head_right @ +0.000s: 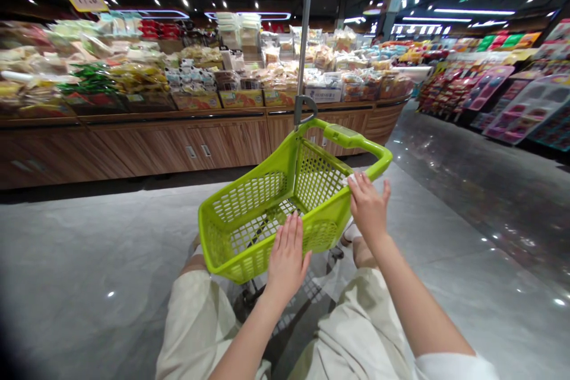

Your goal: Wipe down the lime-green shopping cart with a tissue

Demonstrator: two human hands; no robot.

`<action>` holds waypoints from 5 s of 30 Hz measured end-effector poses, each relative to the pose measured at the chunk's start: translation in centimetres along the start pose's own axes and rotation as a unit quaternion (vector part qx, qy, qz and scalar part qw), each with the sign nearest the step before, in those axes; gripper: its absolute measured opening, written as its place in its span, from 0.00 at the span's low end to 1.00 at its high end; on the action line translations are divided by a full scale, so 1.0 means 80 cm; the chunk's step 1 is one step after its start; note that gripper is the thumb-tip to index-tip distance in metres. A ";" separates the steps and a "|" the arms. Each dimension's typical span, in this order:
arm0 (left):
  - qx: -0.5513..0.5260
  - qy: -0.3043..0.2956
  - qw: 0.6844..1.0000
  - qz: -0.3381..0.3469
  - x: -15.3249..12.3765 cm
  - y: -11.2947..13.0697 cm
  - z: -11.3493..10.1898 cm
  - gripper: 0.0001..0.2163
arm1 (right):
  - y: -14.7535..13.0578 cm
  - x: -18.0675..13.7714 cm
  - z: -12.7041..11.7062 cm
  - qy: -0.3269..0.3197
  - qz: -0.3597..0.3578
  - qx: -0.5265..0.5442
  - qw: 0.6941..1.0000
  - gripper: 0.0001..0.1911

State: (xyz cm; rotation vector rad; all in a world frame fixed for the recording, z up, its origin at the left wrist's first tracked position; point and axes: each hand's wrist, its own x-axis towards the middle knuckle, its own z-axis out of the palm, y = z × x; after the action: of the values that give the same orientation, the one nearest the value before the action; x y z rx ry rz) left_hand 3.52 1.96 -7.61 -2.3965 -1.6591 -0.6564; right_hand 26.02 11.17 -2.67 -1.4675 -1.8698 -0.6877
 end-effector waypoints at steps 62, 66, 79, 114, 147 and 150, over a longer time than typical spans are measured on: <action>0.000 0.027 0.999 -0.021 0.002 0.012 0.013 0.30 | -0.077 -0.047 -0.003 -0.083 -0.090 0.067 0.990 0.28; 0.000 0.025 1.000 -0.011 0.000 0.008 0.012 0.30 | -0.070 -0.045 -0.010 -0.116 -0.162 0.081 0.977 0.29; 0.022 0.015 1.000 -0.010 0.001 0.008 0.009 0.28 | -0.080 -0.057 -0.010 -0.122 -0.172 0.094 0.973 0.29; 0.022 0.024 0.999 -0.012 0.001 0.007 0.011 0.29 | -0.001 -0.010 -0.003 -0.002 -0.010 0.009 1.000 0.21; 0.027 0.027 0.999 -0.022 0.004 0.013 0.015 0.29 | -0.029 -0.020 0.000 -0.022 -0.007 0.015 1.000 0.26; 0.022 0.027 0.999 -0.022 0.004 0.013 0.016 0.29 | -0.086 -0.046 -0.001 -0.087 -0.109 0.066 0.988 0.28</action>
State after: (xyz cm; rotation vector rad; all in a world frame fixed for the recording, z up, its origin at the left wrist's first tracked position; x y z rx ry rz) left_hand 4.90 2.29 -8.48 -2.2966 -1.6913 -0.6785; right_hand 19.93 7.23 -5.49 -1.2853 -2.1888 -0.5372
